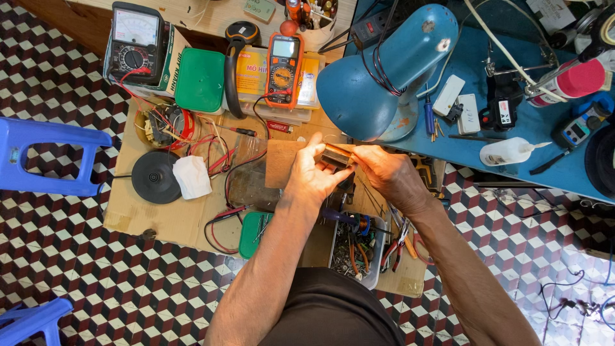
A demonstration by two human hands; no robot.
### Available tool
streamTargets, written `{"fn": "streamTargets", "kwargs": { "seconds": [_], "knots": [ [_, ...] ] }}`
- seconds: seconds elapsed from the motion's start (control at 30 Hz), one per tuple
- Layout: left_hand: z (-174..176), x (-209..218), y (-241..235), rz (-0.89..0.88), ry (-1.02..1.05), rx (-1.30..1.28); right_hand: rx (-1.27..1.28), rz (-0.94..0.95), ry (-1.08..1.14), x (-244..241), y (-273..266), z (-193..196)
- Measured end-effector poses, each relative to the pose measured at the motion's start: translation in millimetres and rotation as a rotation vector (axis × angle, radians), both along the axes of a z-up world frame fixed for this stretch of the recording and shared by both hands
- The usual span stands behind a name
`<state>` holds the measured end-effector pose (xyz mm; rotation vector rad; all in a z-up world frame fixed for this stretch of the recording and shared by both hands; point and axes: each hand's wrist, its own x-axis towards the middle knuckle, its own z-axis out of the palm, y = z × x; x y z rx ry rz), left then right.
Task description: The person winds copper wire by hand around a small rectangular core held in the left hand. The person repeatedly rotates the core and guides the wire to form tight, even layers. The person occasionally pauses to adjust the wire or inspect the winding.
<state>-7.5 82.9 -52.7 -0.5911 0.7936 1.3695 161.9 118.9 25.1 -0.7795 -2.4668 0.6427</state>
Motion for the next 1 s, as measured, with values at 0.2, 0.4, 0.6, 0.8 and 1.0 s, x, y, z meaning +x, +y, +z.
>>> {"fn": "streamTargets", "kwargs": {
  "seconds": [0.2, 0.4, 0.6, 0.8, 1.0],
  "knots": [
    [1.6, 0.3, -0.3, -0.005, -0.002, 0.027, -0.029, -0.006, -0.002, -0.2, -2.1, 1.9],
    [-3.4, 5.0, -7.6, 0.027, 0.073, 0.103, -0.410, -0.248, 0.016, -7.7, -11.5, 4.4],
    [-6.8, 12.5, -9.8, 0.051, 0.061, 0.171, -0.999, -0.375, 0.356, -18.6, -12.3, -12.5],
    [-5.1, 8.3, -8.2, 0.002, 0.053, 0.137, -0.835, -0.342, 0.155, -5.6, -12.3, -6.8],
    [0.1, 11.2, -5.5, -0.005, 0.090, 0.086, -0.991, -0.266, 0.143, -7.0, 1.6, -0.9]
  ]
}}
